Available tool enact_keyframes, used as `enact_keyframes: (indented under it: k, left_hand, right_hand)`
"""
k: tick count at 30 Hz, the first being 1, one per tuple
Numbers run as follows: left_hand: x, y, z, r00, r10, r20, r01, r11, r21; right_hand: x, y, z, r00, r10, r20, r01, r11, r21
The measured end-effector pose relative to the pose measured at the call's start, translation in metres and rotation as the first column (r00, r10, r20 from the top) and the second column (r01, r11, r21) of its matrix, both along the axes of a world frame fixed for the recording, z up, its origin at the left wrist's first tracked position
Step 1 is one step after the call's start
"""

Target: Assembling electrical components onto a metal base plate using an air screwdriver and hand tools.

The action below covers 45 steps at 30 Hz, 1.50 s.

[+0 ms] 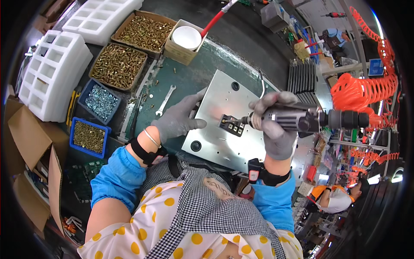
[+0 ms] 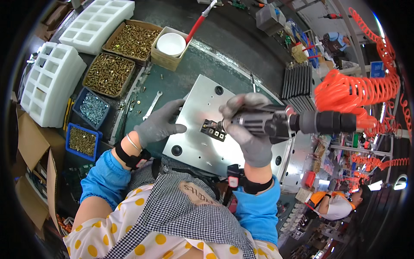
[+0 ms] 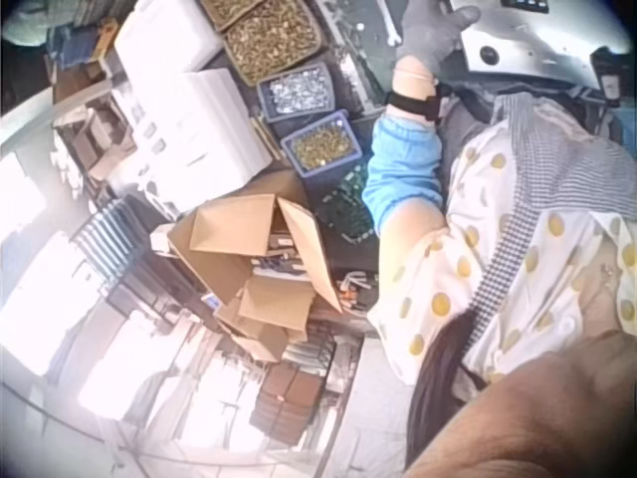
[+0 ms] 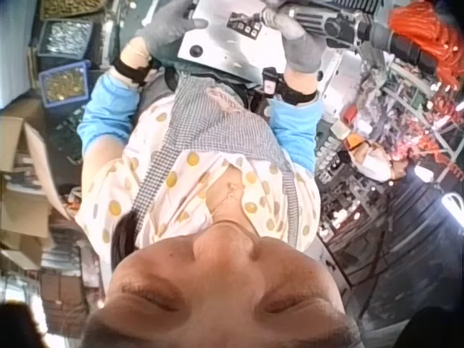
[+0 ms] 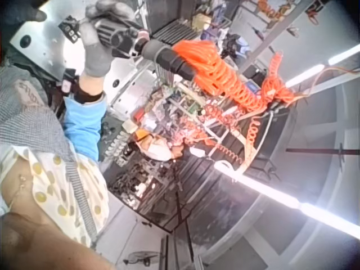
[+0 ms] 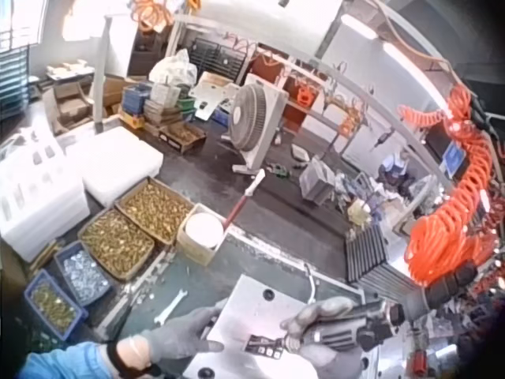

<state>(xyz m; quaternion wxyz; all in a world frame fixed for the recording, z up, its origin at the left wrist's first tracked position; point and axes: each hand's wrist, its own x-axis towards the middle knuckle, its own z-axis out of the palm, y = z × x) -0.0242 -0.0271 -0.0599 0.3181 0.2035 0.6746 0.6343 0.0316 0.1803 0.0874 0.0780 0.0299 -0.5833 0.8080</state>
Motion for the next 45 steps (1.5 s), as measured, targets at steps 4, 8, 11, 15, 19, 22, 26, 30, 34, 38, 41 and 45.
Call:
enact_keyframes:
  k: [4, 8, 11, 15, 19, 22, 26, 30, 34, 38, 41, 45]
  left_hand:
    - [0.003, -0.002, 0.005, 0.999, 0.042, 0.007, -0.042, 0.998, 0.035]
    - [0.003, -0.001, -0.002, 0.992, 0.027, -0.121, -0.044, 0.989, -0.144]
    - [0.003, 0.000, 0.007, 0.997, -0.009, -0.075, -0.010, 0.970, -0.244]
    - [0.004, -0.002, 0.010, 0.994, -0.020, 0.109, 0.026, 0.998, -0.053]
    - [0.005, 0.000, 0.004, 0.998, 0.001, 0.063, 0.000, 1.000, -0.011]
    - [0.005, 0.000, 0.001, 1.000, -0.008, 0.025, 0.010, 0.998, -0.062]
    - [0.006, 0.001, 0.001, 0.999, -0.006, 0.038, 0.006, 1.000, -0.008]
    - [0.008, 0.002, -0.005, 0.999, 0.015, 0.053, -0.018, 0.998, 0.057]
    - [0.007, 0.004, -0.008, 0.999, 0.003, 0.036, -0.005, 0.999, 0.045]
    - [0.009, 0.004, -0.009, 1.000, 0.027, -0.012, -0.027, 1.000, 0.006]
    - [0.010, 0.004, -0.009, 0.998, 0.057, -0.014, -0.057, 0.998, 0.016]
    - [0.010, 0.003, -0.008, 0.999, 0.052, 0.014, -0.052, 0.998, 0.031]
  right_hand:
    - [-0.002, 0.001, -0.006, 0.959, 0.252, -0.127, -0.231, 0.960, 0.159]
    - [-0.004, -0.003, -0.005, 0.966, 0.210, -0.152, -0.187, 0.970, 0.157]
    - [-0.003, -0.005, -0.004, 0.983, 0.150, -0.104, -0.130, 0.975, 0.179]
    - [-0.003, -0.012, -0.005, 0.993, 0.102, -0.055, -0.095, 0.990, 0.105]
    - [-0.004, -0.008, -0.006, 0.993, 0.068, -0.099, -0.044, 0.973, 0.226]
    - [-0.003, -0.010, -0.010, 0.989, 0.093, -0.113, -0.066, 0.972, 0.227]
    - [-0.007, -0.012, -0.009, 0.995, 0.030, -0.091, -0.008, 0.972, 0.233]
    - [-0.005, -0.011, -0.007, 0.997, 0.063, -0.055, -0.050, 0.978, 0.200]
    - [-0.003, -0.014, -0.008, 0.995, 0.037, -0.090, -0.016, 0.975, 0.222]
    - [-0.004, -0.015, -0.007, 0.999, 0.016, -0.045, -0.006, 0.979, 0.202]
    - [-0.006, -0.013, -0.009, 0.990, 0.071, -0.119, -0.041, 0.970, 0.241]
    - [-0.006, -0.010, -0.008, 0.998, 0.026, -0.059, -0.014, 0.980, 0.197]
